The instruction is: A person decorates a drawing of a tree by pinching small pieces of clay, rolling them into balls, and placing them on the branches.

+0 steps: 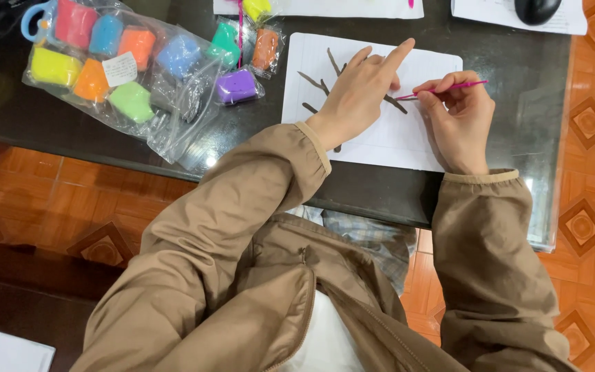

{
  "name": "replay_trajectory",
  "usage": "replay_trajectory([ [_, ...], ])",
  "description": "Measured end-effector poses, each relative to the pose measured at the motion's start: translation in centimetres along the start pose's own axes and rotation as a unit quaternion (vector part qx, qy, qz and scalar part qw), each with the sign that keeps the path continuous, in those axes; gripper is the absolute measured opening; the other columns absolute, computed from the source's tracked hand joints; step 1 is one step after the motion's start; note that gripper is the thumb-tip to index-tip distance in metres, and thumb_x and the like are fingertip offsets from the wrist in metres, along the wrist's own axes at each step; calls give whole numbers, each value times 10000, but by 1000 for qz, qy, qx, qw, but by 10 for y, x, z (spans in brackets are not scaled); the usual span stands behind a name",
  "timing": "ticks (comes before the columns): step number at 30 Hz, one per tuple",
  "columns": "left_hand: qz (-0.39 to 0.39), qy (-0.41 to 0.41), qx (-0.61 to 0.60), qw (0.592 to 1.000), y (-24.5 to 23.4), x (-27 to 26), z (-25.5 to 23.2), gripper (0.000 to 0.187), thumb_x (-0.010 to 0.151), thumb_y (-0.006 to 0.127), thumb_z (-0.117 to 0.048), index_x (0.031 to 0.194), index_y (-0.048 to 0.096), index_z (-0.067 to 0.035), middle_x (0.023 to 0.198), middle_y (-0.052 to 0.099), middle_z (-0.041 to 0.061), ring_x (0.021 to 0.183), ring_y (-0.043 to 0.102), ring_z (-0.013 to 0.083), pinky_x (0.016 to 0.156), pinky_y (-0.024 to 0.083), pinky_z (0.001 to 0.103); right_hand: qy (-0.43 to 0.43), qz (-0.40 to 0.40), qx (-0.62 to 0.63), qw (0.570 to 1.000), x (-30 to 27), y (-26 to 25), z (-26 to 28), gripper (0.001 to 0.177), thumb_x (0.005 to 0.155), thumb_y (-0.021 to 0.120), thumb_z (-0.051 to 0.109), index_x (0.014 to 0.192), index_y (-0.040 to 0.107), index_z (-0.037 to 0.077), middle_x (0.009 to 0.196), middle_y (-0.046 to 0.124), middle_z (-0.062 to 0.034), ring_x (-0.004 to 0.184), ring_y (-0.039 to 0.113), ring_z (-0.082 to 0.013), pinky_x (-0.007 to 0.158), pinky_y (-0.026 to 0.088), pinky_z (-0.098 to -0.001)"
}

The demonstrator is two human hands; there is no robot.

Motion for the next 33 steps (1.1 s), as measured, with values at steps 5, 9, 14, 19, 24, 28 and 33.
replay_trajectory([
  [5, 10, -11, -11, 1000, -1, 0, 0, 943, 695, 465, 293, 1547, 232, -39, 934, 762, 41, 969, 667, 239, 1193, 349, 460, -6, 14, -18, 1000, -1, 3, 2, 295, 994, 680, -152, 1031, 479, 61, 999, 698, -157, 995, 737, -233, 914, 590, -295],
  [9, 12, -13, -11, 1000, -2, 1, -1, 910, 715, 483, 290, 1535, 262, -35, 928, 759, 42, 972, 664, 243, 1198, 339, 478, -12, -2, 2, 1000, 2, 0, -2, 303, 1002, 674, -154, 1020, 468, 67, 999, 702, -167, 989, 736, -233, 931, 598, -295],
  [14, 8, -9, 4, 1000, 0, 1, -1, 892, 729, 522, 279, 1530, 286, -35, 930, 764, 36, 979, 663, 249, 1181, 351, 474, 0, 4, -18, 1000, 2, 2, 2, 301, 983, 683, -149, 1026, 481, 70, 988, 705, -147, 988, 737, -218, 914, 588, -284],
  [19, 12, -14, -3, 1000, -1, 1, -2, 854, 757, 529, 271, 1524, 304, -29, 938, 771, 39, 992, 670, 243, 1186, 344, 476, 8, -1, -13, 1000, 2, 2, 1, 306, 968, 689, -145, 1015, 479, 73, 969, 704, -136, 971, 734, -210, 917, 590, -287],
  [24, 6, -17, 2, 1000, -3, 2, -3, 743, 853, 643, 151, 1507, 343, -33, 910, 761, 19, 962, 676, 211, 1179, 345, 477, -7, 1, -30, 1000, 2, -1, 1, 307, 970, 674, -159, 1030, 474, 66, 985, 695, -144, 982, 735, -224, 921, 590, -296],
  [28, -1, -14, -2, 1000, -2, 1, -2, 655, 921, 663, 62, 1494, 362, -39, 904, 754, 12, 965, 670, 213, 1178, 345, 480, -6, -4, -40, 999, 2, -2, 2, 296, 980, 683, -138, 1025, 478, 70, 982, 702, -134, 973, 739, -211, 904, 592, -282],
  [33, 5, -22, -7, 1000, -4, 2, -3, 655, 905, 649, 85, 1486, 377, -45, 912, 757, 15, 961, 679, 211, 1186, 336, 481, 9, -13, -26, 1000, 1, -4, 0, 305, 961, 665, -150, 1012, 468, 76, 964, 704, -139, 962, 736, -208, 898, 592, -282],
])
Point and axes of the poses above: each hand's wrist, its own x-axis towards the middle knuckle, its own y-axis out of the palm, z = x × y, the point moved 7 cm from there along x, towards the middle knuckle
